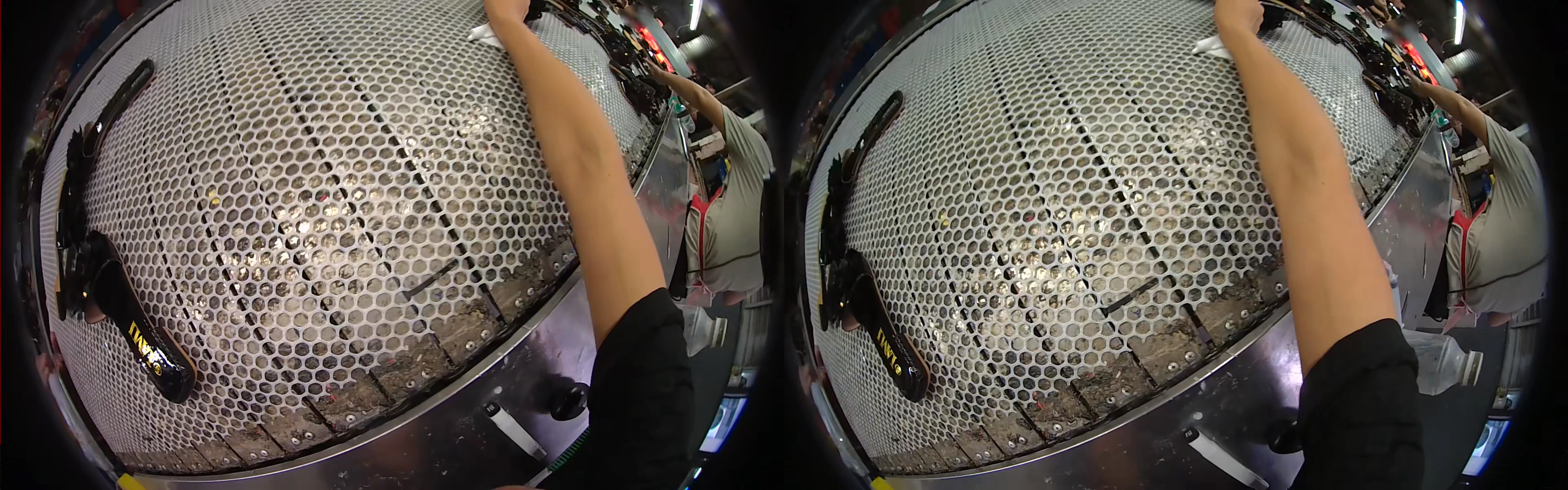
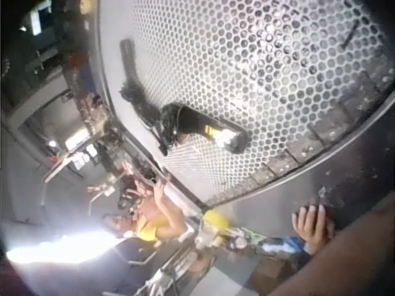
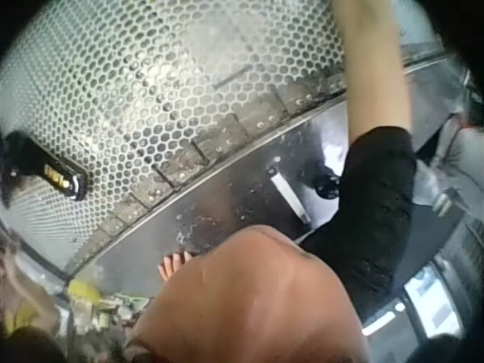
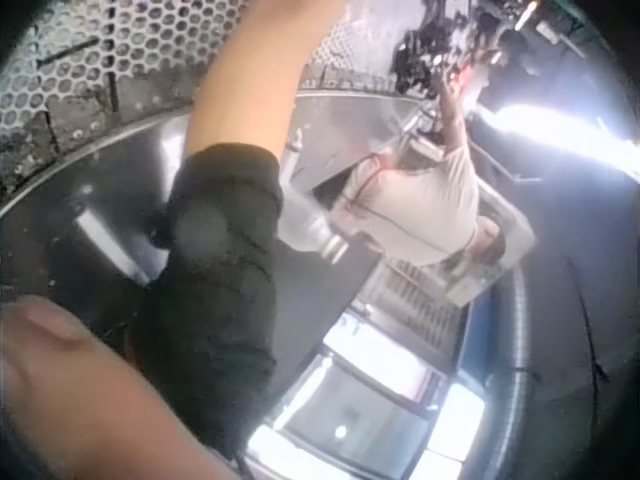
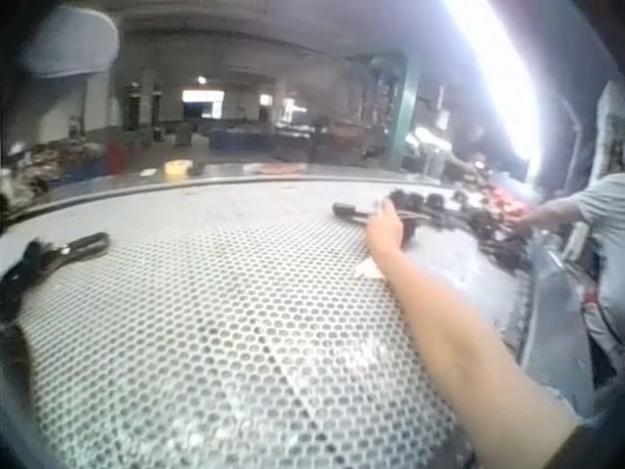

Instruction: Cleaning and inspecting shoe soles and uppers at a manufacturing conveyor belt.

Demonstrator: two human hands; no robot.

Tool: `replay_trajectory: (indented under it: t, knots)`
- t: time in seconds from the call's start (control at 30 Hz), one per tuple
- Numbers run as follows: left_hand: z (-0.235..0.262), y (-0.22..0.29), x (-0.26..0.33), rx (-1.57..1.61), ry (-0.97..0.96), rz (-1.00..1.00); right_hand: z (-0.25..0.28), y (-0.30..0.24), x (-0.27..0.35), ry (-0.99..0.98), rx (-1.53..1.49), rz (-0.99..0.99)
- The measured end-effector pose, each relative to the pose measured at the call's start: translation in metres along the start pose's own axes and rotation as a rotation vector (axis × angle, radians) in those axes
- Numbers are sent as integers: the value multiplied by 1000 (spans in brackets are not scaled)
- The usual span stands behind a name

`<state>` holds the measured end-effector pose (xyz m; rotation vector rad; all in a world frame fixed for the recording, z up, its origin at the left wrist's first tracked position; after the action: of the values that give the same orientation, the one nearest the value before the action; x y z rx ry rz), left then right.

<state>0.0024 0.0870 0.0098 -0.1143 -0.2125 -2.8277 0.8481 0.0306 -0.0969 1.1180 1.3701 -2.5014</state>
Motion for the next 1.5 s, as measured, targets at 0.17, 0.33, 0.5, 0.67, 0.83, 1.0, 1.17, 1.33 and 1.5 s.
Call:
replay_trajectory:
  t: [0.17, 0.33, 0.5, 0.67, 0.83, 1.0, 1.17, 1.33, 1.5]
  knots:
    - [-8, 8, 2, 1, 118, -2, 36, -27, -4, -153, 118, -188]
    - [-9, 11, 1, 19, 110, 19, 33, -20, -14, -249, 281, -82]
    - [-10, 14, -8, 12, 146, 3, 33, -2, -26, -311, 170, -176]
    - [-10, 25, -18, -69, 354, -52, 49, -12, -17, -419, -228, -348]
    - [5, 41, -20, 0, 297, 34, 62, -52, 45, -388, -502, -501]
    - [17, 49, -12, 9, 353, 35, 79, -121, 111, -453, -519, -458]
    - [-1, 58, -16, 113, 390, -12, 127, -154, 150, -374, -450, -455]
    - [-7, 40, 3, 329, 521, -33, 261, -293, 249, -776, -561, -621]
    - [39, 31, 31, 880, 874, 18, 435, -333, 294, -973, -697, -277]
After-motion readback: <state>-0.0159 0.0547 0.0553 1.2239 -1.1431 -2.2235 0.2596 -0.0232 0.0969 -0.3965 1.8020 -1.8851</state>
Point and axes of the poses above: each hand's wrist, its own x-axis away from the middle knuckle, its own z-axis out of the back of the hand, y = z × x, the point moved 3 cm from there along -x, towards the middle knuckle, and after that the axes turned 6 degrees about -z, right-handed, at the moved point
